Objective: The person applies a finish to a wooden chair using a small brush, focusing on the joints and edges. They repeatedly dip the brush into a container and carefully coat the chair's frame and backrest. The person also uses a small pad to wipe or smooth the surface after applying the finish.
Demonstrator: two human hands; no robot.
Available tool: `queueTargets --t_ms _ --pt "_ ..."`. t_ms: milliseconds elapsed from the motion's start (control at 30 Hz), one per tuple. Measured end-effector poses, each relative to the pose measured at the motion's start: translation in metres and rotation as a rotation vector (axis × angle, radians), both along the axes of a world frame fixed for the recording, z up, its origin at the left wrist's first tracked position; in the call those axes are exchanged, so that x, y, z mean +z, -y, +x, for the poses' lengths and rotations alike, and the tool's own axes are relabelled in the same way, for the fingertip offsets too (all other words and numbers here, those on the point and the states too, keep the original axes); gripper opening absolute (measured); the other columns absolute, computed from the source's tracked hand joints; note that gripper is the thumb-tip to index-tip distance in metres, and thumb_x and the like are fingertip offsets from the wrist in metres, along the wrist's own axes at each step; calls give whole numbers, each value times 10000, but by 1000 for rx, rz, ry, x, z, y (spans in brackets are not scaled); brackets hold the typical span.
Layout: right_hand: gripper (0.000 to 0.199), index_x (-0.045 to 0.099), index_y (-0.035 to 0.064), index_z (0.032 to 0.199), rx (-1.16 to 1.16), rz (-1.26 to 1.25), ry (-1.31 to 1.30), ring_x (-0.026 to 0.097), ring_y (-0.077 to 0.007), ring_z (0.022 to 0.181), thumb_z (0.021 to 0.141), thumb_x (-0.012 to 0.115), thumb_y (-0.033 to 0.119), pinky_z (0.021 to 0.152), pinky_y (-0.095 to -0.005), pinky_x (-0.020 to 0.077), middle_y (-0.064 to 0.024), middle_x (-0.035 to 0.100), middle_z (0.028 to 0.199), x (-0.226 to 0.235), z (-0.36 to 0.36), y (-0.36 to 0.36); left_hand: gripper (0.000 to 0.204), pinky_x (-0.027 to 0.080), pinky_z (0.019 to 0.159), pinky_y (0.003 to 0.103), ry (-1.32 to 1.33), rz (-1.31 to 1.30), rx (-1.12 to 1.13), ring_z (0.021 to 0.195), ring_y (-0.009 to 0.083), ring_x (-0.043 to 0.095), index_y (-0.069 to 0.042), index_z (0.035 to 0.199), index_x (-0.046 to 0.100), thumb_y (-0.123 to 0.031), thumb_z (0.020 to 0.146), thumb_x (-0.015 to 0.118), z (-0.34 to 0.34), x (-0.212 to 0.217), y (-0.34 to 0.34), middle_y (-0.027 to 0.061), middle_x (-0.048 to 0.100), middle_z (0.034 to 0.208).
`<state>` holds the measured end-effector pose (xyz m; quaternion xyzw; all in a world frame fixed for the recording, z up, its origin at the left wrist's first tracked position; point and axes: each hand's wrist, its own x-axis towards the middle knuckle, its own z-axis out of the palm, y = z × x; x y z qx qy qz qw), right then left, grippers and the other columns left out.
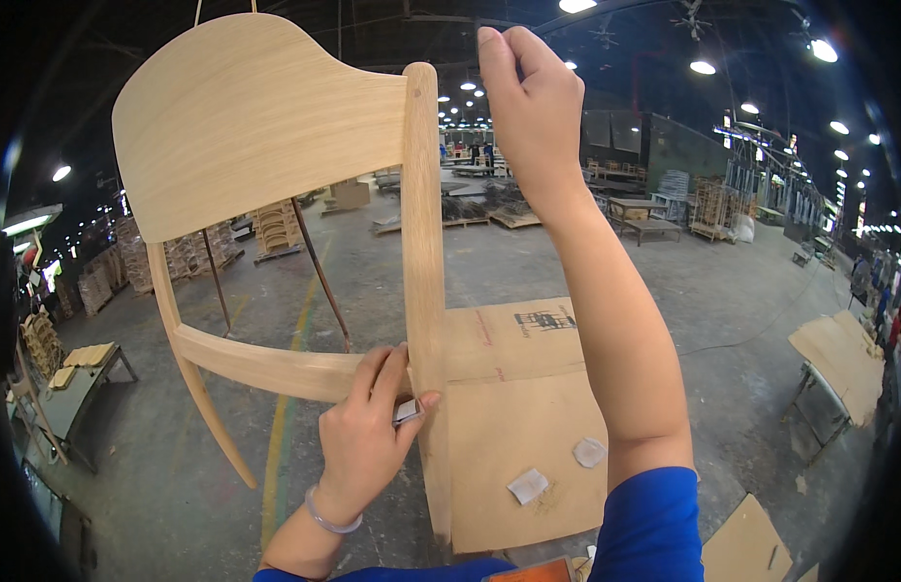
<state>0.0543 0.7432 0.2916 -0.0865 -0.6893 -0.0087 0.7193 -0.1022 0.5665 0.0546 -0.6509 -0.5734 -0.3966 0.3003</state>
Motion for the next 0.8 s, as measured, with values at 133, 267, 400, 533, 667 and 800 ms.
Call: queueTargets --t_ms 133,267,400,533,667,800 --pt "81 731 33 996 -63 621 7 661 -220 877 1009 672 87 787 -387 513 -72 739 955 -8 -2 0 555 608 568 320 27 -24 1 709 239 759 -21 1318 680 -439 963 766 5 3 2 142 687 1280" --pt "256 700 94 1240 -260 874 164 675 -253 1235 987 664 74 1166 -504 444 -82 768 1250 -16 1 -4 557 612 593 349 65 -47 11 756 267 760 -36 1326 678 -432 948 783 9 3 3 131 685 1273" --pt "349 664 126 1335 -365 854 211 641 -237 1327 987 691 138 1267 -534 340 -61 753 1313 -19 3 -12 552 603 539 306 -6 10 14 678 235 758 -18 1306 685 -468 989 726 6 4 0 142 698 1270" --pt "355 644 126 1325 -441 886 234 638 -250 1335 974 698 126 1276 -538 318 -83 743 1333 -20 6 -16 553 605 541 309 1 15 17 678 237 758 -19 1305 684 -466 984 734 6 3 -3 141 700 1266" --pt "348 619 98 1294 -281 913 110 644 -303 1322 955 681 56 1246 -561 361 -125 729 1321 -17 6 -19 561 612 577 333 49 -20 20 739 254 761 -26 1326 677 -443 961 766 9 1 -2 130 690 1279" --pt "385 587 50 1269 -135 915 57 644 -350 1290 911 636 -83 1192 -564 444 -161 704 1273 -14 2 -23 567 618 601 347 77 -42 27 772 263 763 -31 1340 673 -428 949 782 13 0 -5 121 686 1284"
